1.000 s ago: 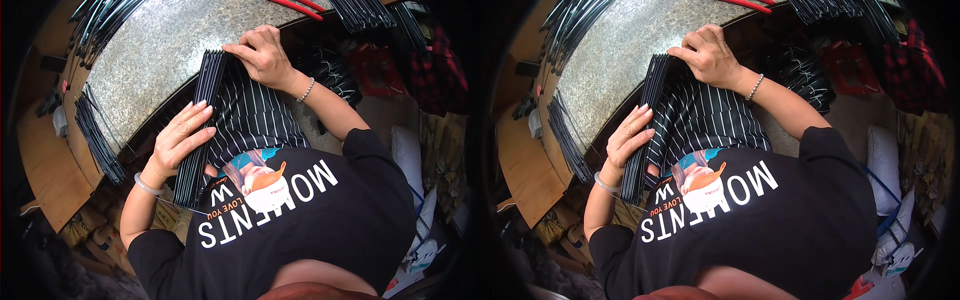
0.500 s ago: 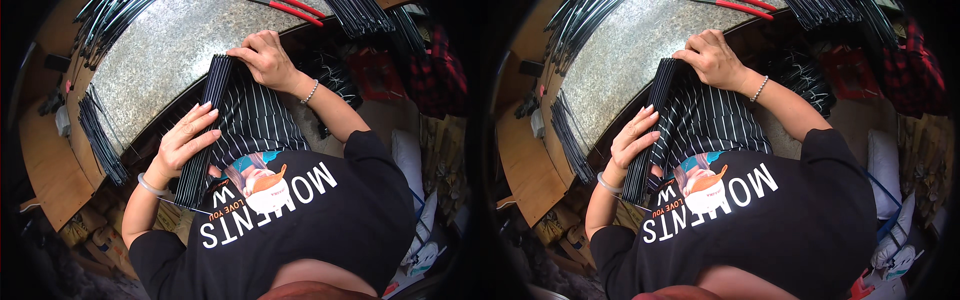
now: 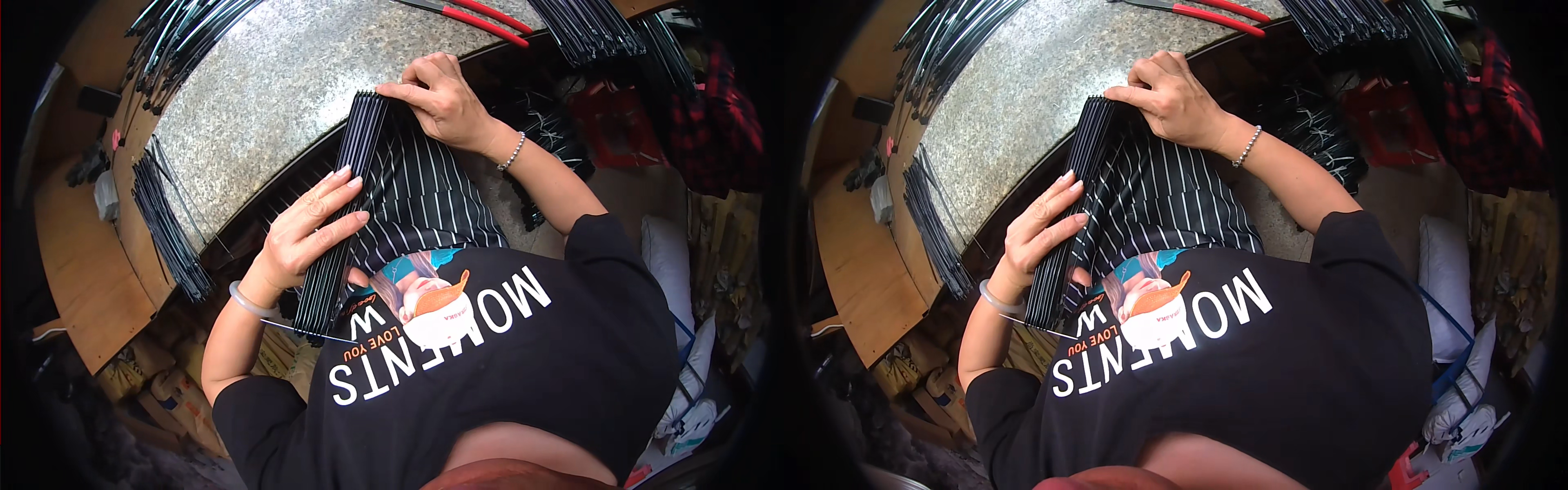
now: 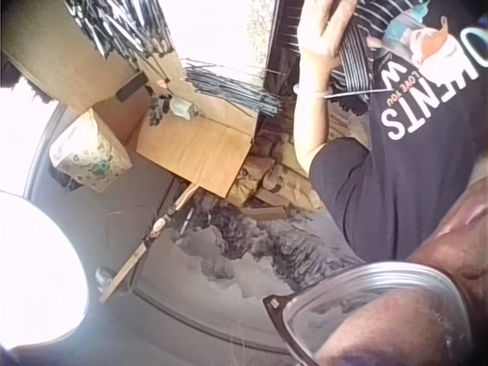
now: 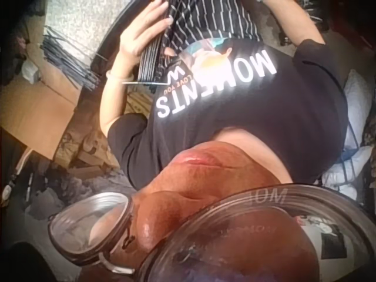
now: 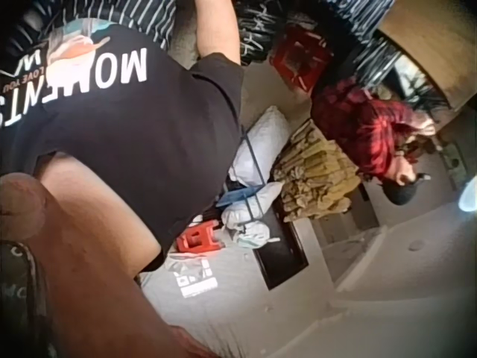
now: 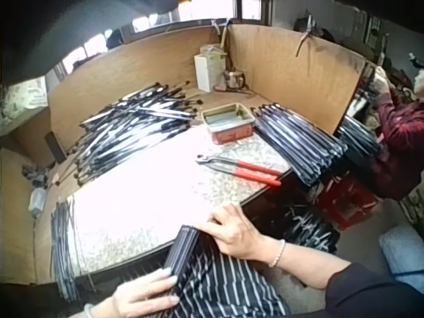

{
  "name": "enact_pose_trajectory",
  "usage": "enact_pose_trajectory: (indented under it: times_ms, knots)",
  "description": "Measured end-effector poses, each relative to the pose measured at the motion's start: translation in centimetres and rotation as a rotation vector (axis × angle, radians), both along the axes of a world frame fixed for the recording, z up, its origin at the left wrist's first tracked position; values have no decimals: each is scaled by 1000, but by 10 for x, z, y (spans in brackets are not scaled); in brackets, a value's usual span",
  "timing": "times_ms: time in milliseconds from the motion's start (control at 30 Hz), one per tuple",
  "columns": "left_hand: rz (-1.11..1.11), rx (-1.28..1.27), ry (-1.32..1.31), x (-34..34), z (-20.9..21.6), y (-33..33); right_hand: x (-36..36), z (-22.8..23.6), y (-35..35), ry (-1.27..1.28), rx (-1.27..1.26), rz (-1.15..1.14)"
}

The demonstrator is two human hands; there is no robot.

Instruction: Assembling small black rods and plastic fittings into completed units at a workbench.

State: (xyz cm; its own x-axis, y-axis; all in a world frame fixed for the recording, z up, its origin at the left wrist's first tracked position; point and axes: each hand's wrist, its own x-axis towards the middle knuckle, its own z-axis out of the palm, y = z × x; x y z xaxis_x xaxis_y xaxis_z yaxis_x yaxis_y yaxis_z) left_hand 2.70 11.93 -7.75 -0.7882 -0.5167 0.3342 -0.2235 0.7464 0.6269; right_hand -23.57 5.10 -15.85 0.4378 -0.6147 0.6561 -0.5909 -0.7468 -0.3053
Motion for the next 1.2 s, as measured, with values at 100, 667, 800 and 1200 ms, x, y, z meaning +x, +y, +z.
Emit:
enact_pose_trajectory:
  times_ms: [100,667,800,1200]
  knots:
    - [-16,-2,-4,-1,-1,0,8,-2,-1,-26,-19,-20]
    - [132,411,347,-38,77,-40,30,114,20,-426,766,736]
    - [355,679,79,-44,73,-87,50,77,3,-750,1002,638]
    - [1273,-89,-734,210,-35,-245,56,35,-31,-842,1130,429]
